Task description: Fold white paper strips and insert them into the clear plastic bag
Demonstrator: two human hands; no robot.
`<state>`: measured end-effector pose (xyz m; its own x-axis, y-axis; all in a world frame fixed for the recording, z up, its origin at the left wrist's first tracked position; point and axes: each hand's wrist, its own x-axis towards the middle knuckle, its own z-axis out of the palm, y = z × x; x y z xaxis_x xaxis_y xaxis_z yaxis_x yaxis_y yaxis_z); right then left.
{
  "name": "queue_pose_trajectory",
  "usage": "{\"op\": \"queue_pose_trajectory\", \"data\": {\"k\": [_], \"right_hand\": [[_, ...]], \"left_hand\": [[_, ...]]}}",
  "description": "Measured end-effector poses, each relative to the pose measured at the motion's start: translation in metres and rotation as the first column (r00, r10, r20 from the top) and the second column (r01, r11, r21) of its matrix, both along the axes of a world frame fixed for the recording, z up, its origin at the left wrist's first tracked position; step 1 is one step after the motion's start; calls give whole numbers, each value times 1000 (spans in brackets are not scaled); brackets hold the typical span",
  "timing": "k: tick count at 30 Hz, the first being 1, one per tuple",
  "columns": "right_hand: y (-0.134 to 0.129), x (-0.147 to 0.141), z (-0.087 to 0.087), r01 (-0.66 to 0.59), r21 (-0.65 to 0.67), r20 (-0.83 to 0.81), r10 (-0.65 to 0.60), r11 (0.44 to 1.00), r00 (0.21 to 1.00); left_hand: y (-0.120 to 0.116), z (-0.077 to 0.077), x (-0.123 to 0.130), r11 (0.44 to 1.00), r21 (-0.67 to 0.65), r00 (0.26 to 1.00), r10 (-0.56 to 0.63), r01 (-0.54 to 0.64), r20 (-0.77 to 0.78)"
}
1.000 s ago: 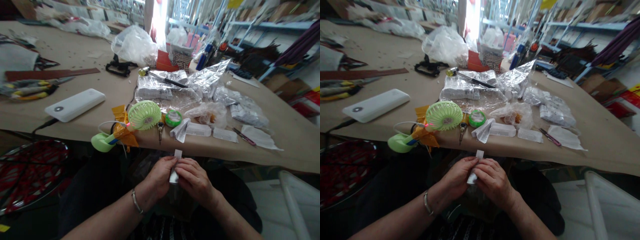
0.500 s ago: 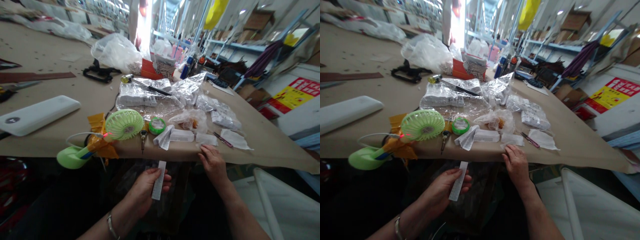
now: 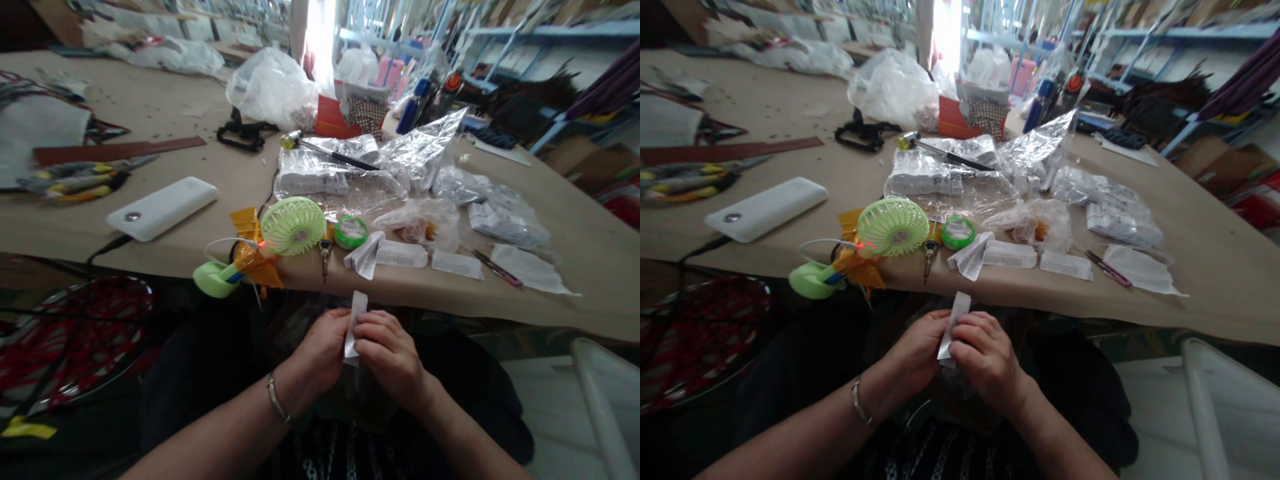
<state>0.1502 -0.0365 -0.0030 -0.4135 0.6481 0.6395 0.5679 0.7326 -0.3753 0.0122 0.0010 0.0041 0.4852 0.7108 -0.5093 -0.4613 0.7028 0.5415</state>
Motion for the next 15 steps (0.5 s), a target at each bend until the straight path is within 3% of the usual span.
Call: {"op": "queue_pose_trajectory", "data": {"k": [5, 15], "right_hand": [[2, -12, -15, -8, -17, 87, 9, 1000, 996], [-6, -15, -7, 88, -16, 250, -81, 996, 965]], "left_hand": [[0, -4, -8, 994, -42, 995, 103, -103, 1], [-2, 0, -8, 992, -43, 992, 122, -123, -29]]}}
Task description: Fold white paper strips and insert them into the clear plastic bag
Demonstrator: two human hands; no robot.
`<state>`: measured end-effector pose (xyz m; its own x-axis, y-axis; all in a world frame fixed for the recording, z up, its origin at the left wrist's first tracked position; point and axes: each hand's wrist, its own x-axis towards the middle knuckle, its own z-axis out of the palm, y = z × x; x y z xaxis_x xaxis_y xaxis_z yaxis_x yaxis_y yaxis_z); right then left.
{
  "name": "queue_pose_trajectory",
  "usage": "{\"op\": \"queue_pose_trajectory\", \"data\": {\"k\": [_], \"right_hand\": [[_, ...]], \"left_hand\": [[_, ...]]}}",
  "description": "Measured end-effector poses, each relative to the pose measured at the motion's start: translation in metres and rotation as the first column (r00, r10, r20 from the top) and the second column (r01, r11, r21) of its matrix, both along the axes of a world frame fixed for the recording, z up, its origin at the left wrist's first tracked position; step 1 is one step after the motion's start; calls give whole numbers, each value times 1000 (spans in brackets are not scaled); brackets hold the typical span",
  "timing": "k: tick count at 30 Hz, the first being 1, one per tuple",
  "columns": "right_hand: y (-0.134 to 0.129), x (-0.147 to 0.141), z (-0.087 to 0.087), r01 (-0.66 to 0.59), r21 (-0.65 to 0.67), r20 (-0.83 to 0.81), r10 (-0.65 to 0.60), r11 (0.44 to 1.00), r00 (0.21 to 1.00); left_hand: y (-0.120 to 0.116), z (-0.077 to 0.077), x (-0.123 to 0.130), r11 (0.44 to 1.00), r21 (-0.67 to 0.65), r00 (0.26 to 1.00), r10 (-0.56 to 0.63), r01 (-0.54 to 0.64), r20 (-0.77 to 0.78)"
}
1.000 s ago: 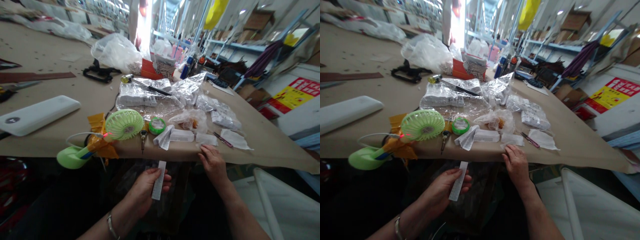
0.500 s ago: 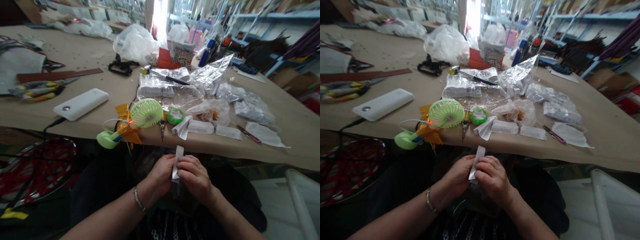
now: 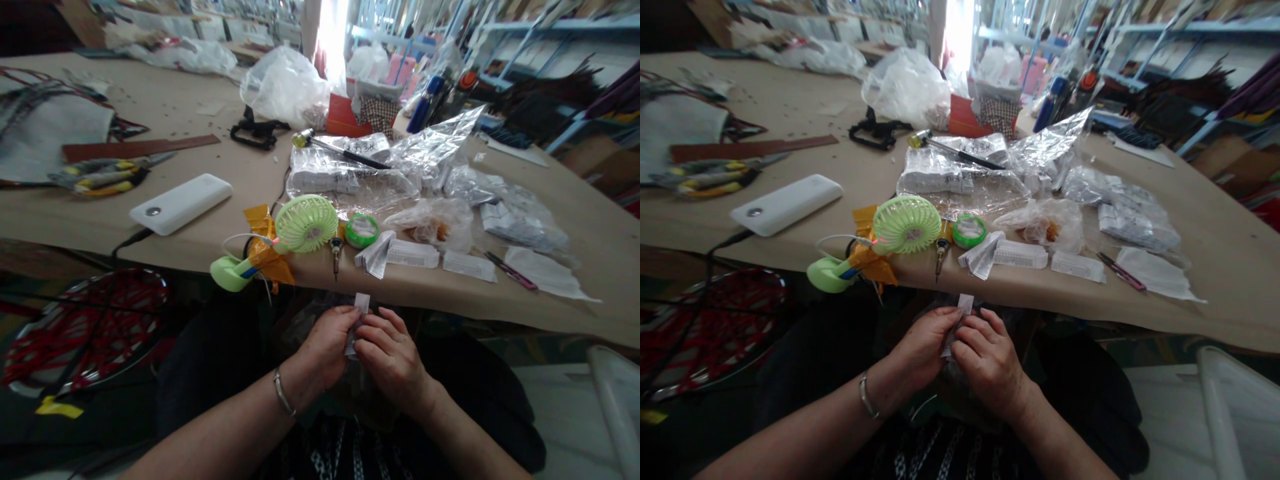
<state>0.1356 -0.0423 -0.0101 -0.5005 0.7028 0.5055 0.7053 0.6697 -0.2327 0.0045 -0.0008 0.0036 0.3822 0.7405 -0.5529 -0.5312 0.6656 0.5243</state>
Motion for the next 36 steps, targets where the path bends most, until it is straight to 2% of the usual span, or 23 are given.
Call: {"op": "queue_pose_trajectory", "data": {"k": [9, 16, 19, 21, 23, 24, 26, 28, 29, 30, 32, 36], "right_hand": [[1, 0, 1, 5, -12, 40, -4, 1000, 999], [1, -4, 0, 14, -31, 2, -14, 999, 1000], [1, -4, 1, 1, -89, -119, -12, 996, 993], [3, 0, 1, 43, -164, -292, -91, 985, 952], [8, 5, -1, 115, -327, -484, -271, 938, 832], [12, 7, -2, 111, -445, -555, -371, 889, 745], [19, 10, -7, -26, -658, -626, -527, 753, 574], [25, 9, -11, -238, -747, -652, -613, 621, 447], [27, 8, -13, -317, -755, -656, -641, 574, 400], [28, 6, -14, -367, -753, -657, -662, 547, 360], [28, 1, -14, -409, -745, -657, -686, 527, 311], [24, -7, -11, -423, -751, -643, -708, 507, 292]], "left_hand": [[0, -4, -1, 1000, -8, 1000, 17, -17, 15], [-1, -5, -1, 1000, -7, 998, 5, -5, 61], [0, -3, -3, 1000, -4, 1000, -1, 1, 16], [0, -1, -5, 1000, 9, 999, -30, 30, -24], [-1, 3, -7, 995, 1, 993, -102, 102, -61], [-1, 4, -8, 990, -8, 987, -143, 143, -75], [-2, 7, -9, 978, -16, 974, -208, 207, -90], [-4, 8, -10, 970, -2, 966, -243, 244, -87], [-5, 8, -10, 967, 8, 964, -252, 254, -79], [-5, 7, -10, 965, 19, 963, -259, 260, -70], [-6, 5, -11, 960, 41, 960, -274, 276, -52], [-6, 1, -12, 939, 60, 941, -336, 338, -36]]}}
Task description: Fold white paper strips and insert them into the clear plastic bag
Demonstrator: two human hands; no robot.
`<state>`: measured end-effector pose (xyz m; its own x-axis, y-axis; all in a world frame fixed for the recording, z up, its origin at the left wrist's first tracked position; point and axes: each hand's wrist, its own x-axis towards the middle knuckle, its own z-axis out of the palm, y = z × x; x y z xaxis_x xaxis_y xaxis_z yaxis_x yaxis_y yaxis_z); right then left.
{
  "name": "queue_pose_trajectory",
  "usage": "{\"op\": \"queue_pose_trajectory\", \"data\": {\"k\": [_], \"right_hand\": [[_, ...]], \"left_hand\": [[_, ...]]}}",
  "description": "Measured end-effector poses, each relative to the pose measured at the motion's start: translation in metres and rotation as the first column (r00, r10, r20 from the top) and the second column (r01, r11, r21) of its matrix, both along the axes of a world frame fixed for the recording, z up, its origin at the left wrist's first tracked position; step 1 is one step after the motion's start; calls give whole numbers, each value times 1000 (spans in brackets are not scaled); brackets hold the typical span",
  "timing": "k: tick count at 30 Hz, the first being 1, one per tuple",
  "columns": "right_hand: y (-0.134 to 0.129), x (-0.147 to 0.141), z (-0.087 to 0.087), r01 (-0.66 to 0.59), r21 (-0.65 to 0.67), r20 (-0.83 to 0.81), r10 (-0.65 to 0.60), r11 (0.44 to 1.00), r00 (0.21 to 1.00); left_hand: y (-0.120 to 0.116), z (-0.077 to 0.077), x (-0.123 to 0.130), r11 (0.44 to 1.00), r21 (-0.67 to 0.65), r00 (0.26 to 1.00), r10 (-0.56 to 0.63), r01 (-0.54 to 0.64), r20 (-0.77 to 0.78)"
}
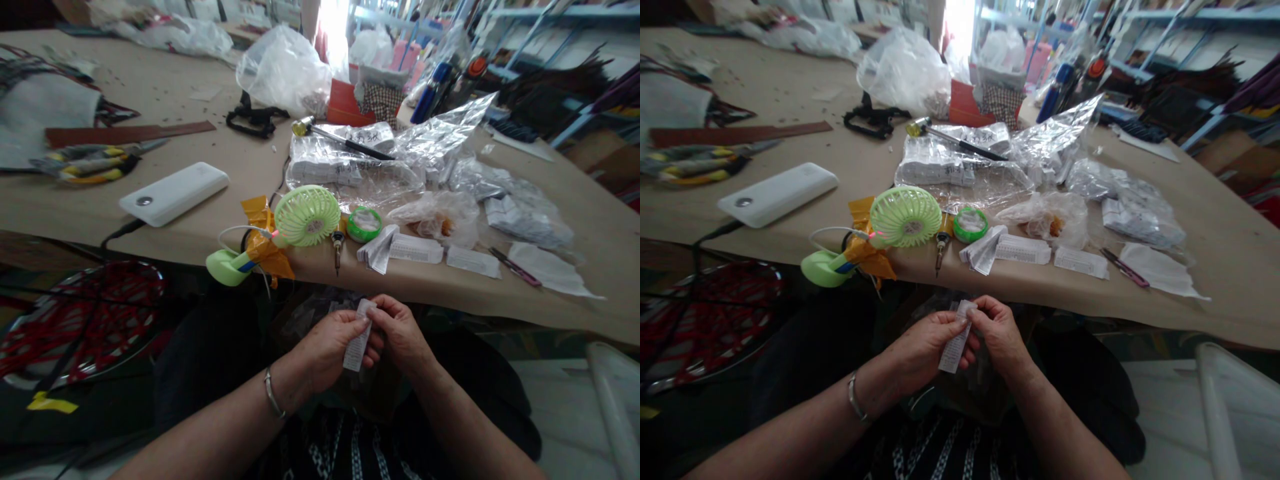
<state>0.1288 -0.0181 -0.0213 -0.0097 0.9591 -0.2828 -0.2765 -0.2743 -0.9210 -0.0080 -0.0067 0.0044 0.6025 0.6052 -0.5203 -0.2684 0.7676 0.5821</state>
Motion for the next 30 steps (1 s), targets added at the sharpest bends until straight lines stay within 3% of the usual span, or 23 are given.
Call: {"op": "queue_pose_trajectory", "data": {"k": [6, 11, 14, 19, 25, 28, 30], "right_hand": [[1, 4, 3, -67, 3, -65, 67, 998, 996], [5, 11, 9, -341, 22, -202, 339, 940, 919], [4, 11, 8, -438, 45, -226, 436, 898, 871], [0, 7, 4, -448, 45, -306, 439, 893, 845], [-1, 3, 9, -427, 36, -276, 420, 903, 865], [-1, 3, 9, -387, 78, -143, 395, 919, 908], [-2, 4, 10, -328, 137, 75, 320, 935, 944]], "left_hand": [[3, -1, -5, 999, -6, 999, -44, 44, 20], [-1, 5, -10, 992, 6, 986, -127, 127, 105], [-4, 7, -9, 988, 35, 980, -152, 148, 129], [-8, 4, -8, 984, 57, 978, -176, 171, 114], [-9, 1, -5, 987, 40, 984, -157, 154, 80], [-7, 4, -7, 992, 23, 990, -129, 128, 53], [-4, 5, -9, 994, 21, 993, -109, 108, 38]]}}
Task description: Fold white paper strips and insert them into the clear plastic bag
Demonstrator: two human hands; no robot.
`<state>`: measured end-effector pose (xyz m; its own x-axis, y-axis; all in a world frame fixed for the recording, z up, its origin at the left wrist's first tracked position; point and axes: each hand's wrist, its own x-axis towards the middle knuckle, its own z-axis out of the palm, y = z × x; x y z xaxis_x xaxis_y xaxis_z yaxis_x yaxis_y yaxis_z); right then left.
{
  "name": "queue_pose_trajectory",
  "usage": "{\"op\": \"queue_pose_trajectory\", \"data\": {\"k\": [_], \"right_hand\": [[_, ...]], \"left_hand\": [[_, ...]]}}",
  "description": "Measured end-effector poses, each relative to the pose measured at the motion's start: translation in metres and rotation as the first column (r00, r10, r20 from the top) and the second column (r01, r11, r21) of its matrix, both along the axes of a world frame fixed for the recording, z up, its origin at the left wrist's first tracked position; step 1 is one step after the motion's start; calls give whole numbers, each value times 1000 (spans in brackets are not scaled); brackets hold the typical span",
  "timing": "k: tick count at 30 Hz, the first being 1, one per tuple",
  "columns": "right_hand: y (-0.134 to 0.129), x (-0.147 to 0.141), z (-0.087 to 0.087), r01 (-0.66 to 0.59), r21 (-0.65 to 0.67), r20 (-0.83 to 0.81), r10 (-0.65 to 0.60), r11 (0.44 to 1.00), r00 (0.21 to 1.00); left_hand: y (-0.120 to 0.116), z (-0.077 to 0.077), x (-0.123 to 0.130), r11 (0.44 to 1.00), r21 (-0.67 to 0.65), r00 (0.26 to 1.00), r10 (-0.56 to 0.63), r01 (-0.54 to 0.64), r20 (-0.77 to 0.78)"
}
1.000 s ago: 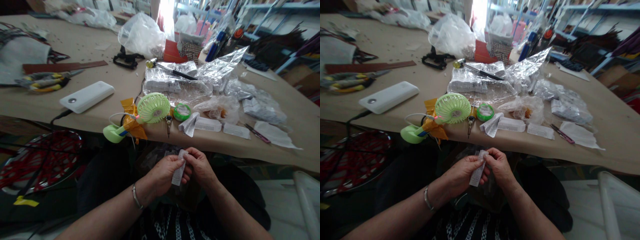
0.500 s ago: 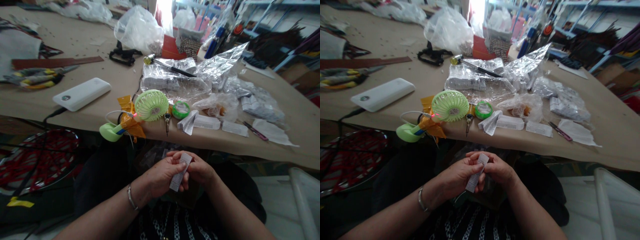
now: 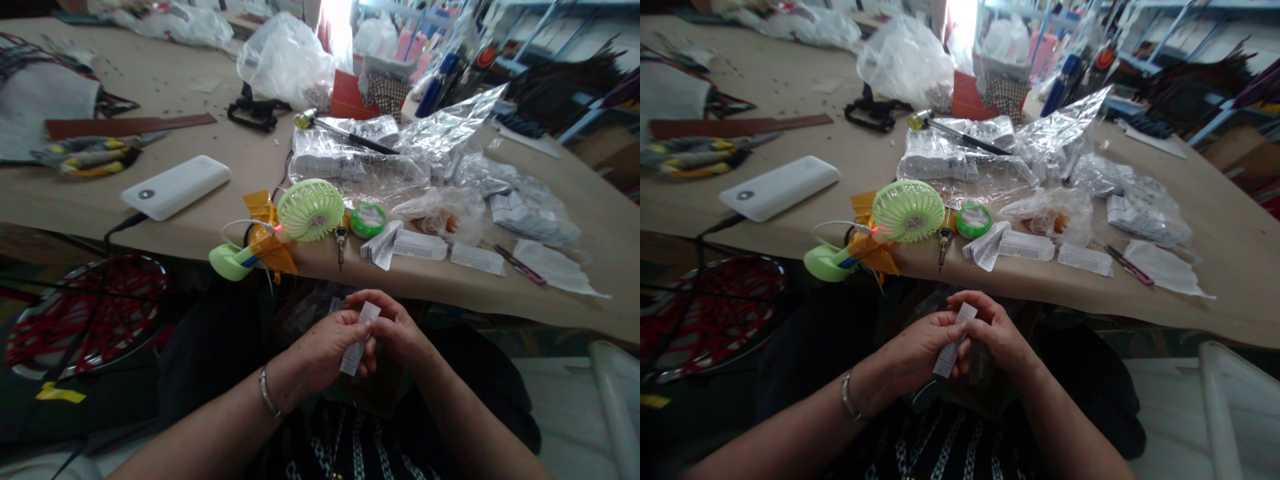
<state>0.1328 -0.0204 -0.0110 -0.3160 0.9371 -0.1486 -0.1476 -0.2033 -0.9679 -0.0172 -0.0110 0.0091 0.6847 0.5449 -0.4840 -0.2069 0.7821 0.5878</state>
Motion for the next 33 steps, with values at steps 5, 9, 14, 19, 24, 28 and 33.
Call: {"op": "queue_pose_trajectory", "data": {"k": [5, 9, 14, 19, 24, 28, 33], "right_hand": [[-5, 3, 10, 3, 506, 485, -287, 862, 826], [-7, 1, 15, -144, 623, 613, -366, 769, 700], [-7, -4, 12, -19, 587, 559, -389, 809, 732], [3, -9, 14, 227, 229, 291, -289, 947, 912], [11, -17, 15, 215, -12, 95, -213, 977, 972], [15, -23, 14, 229, -23, 106, -226, 973, 968], [23, -28, 18, 230, 38, 140, -233, 972, 962]], "left_hand": [[4, 0, -3, 998, 29, 997, 61, -59, -56], [4, 1, -2, 996, 60, 995, 67, -62, -74], [3, -1, -3, 995, 74, 996, 72, -68, -51], [2, -1, -5, 981, 131, 988, 148, -141, -43], [3, 3, -6, 959, 225, 970, 206, -173, -132], [4, 4, -8, 935, 314, 960, 226, -166, -167], [10, 3, -14, 845, 514, 910, 319, -147, -265]]}}
